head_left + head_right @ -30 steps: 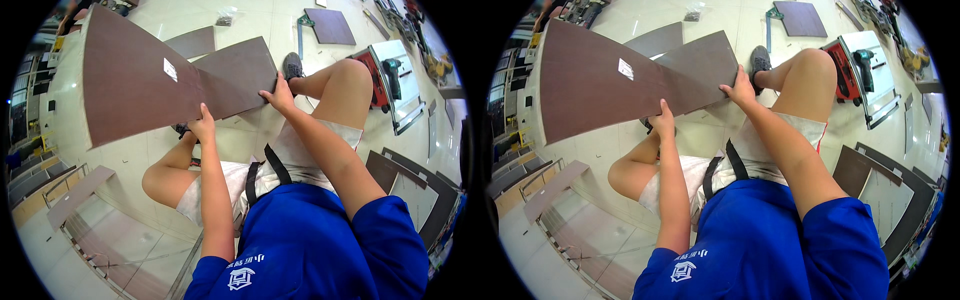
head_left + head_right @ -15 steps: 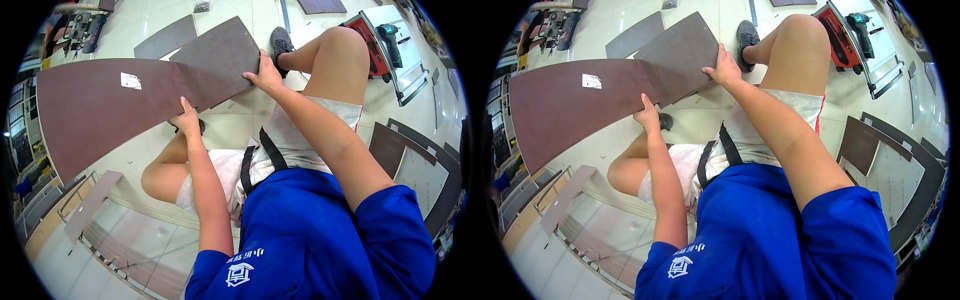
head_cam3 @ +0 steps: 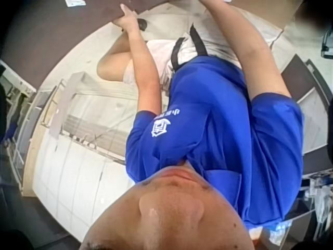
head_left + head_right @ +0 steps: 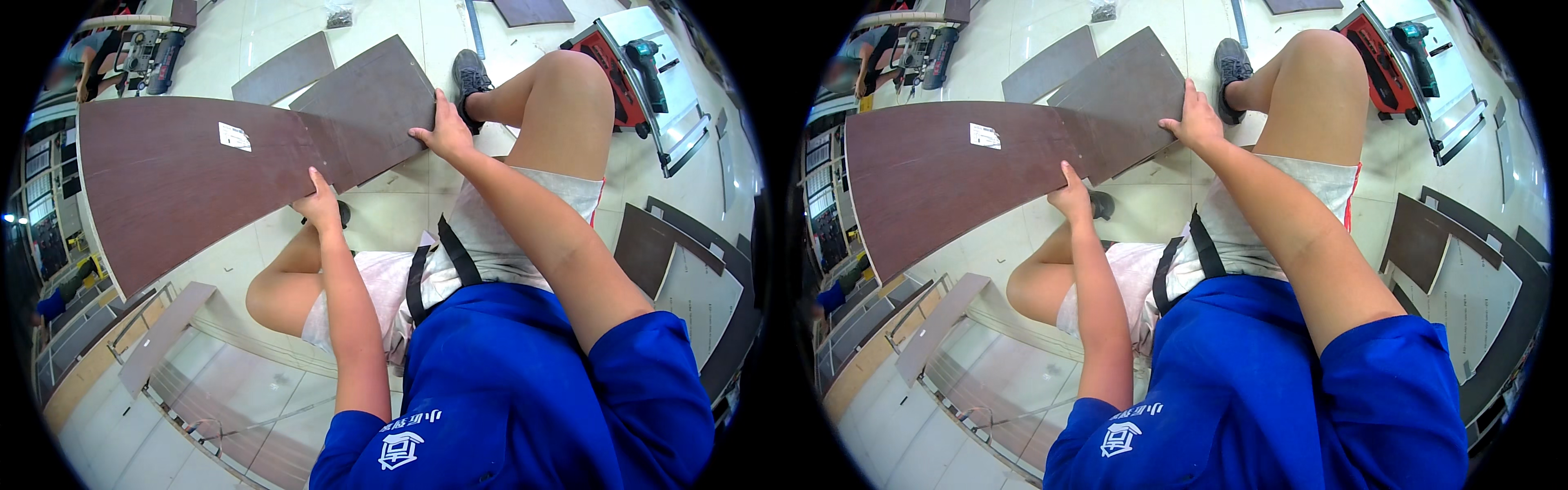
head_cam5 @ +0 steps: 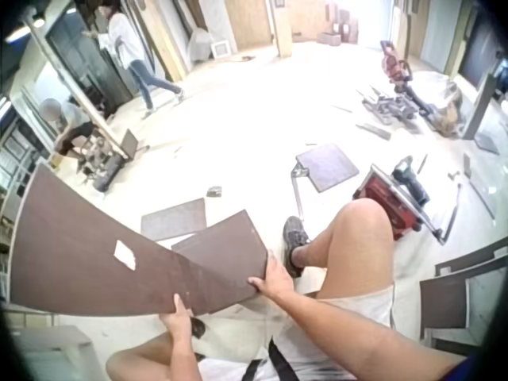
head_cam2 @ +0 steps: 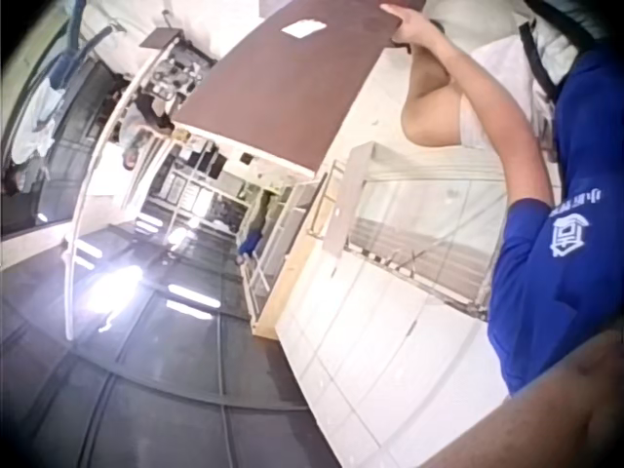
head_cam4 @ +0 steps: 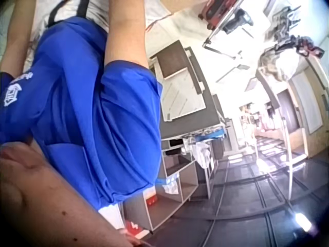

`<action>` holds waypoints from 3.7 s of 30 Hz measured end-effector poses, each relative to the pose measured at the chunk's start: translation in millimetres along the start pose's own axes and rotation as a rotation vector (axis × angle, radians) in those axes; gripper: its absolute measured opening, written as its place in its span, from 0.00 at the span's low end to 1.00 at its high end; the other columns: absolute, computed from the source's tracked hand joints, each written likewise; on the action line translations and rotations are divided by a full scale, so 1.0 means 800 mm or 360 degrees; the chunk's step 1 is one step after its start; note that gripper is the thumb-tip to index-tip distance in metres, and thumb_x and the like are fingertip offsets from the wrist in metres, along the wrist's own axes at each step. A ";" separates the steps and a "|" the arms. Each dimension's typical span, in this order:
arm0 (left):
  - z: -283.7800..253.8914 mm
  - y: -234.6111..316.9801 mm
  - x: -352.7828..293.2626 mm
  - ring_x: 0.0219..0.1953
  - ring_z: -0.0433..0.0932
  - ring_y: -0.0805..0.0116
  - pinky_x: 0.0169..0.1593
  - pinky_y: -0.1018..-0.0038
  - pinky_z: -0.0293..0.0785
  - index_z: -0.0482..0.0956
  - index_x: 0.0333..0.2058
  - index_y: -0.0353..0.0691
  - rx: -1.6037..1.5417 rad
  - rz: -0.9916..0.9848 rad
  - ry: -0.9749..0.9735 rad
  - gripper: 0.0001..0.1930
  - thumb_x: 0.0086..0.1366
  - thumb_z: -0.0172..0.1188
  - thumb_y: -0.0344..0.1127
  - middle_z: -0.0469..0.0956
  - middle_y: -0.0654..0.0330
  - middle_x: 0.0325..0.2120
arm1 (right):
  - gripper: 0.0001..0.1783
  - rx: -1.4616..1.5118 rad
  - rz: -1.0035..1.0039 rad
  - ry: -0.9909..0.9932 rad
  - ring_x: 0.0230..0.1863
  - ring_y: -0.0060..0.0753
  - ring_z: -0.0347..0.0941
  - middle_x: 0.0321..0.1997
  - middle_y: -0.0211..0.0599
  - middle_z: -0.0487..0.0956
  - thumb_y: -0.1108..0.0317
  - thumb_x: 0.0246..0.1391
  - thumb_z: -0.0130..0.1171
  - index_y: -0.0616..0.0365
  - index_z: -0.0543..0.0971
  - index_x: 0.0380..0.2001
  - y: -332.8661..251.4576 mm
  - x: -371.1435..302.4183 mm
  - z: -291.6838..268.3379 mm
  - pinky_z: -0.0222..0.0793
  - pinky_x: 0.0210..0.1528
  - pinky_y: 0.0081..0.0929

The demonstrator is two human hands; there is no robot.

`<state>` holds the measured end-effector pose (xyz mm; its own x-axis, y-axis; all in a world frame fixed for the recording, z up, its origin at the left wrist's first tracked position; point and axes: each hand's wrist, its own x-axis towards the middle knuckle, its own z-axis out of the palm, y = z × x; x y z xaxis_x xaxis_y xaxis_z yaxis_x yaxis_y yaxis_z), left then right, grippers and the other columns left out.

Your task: The person sits on the floor and uses a cordless drill to drive screws into rectangular wooden panels. They repeatedly flip the panels to drill from different sides and then align two panels together to form a corner joint.

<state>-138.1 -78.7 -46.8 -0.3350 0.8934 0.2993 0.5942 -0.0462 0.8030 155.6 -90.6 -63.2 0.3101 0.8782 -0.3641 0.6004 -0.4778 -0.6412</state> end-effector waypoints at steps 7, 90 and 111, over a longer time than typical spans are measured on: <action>0.002 0.006 -0.001 0.38 0.86 0.59 0.43 0.64 0.79 0.82 0.38 0.20 0.0008 -0.0023 0.0003 0.16 0.68 0.64 0.35 0.86 0.46 0.37 | 0.64 0.0004 -0.0008 0.0009 0.64 0.52 0.70 0.65 0.51 0.68 0.44 0.48 0.74 0.54 0.45 0.76 0.001 -0.001 0.000 0.70 0.63 0.43; 0.011 -0.002 -0.015 0.29 0.84 0.43 0.34 0.58 0.78 0.84 0.26 0.30 0.0152 -0.0092 0.0143 0.13 0.58 0.69 0.38 0.83 0.44 0.24 | 0.63 0.0027 -0.0154 0.0097 0.66 0.56 0.67 0.65 0.60 0.69 0.53 0.46 0.78 0.66 0.49 0.73 -0.001 -0.001 0.001 0.66 0.66 0.43; 0.024 -0.004 -0.018 0.25 0.80 0.37 0.31 0.52 0.75 0.80 0.20 0.30 0.0385 -0.0159 0.0128 0.21 0.60 0.66 0.45 0.77 0.39 0.17 | 0.64 0.0064 -0.0097 0.0074 0.66 0.56 0.67 0.65 0.60 0.69 0.54 0.43 0.79 0.66 0.49 0.73 -0.009 0.000 -0.007 0.65 0.67 0.43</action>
<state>-121.7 -82.6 -63.7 -0.4521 0.8494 0.2722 0.7092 0.1572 0.6872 155.5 -87.0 -54.9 0.3081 0.9052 -0.2926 0.5894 -0.4230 -0.6882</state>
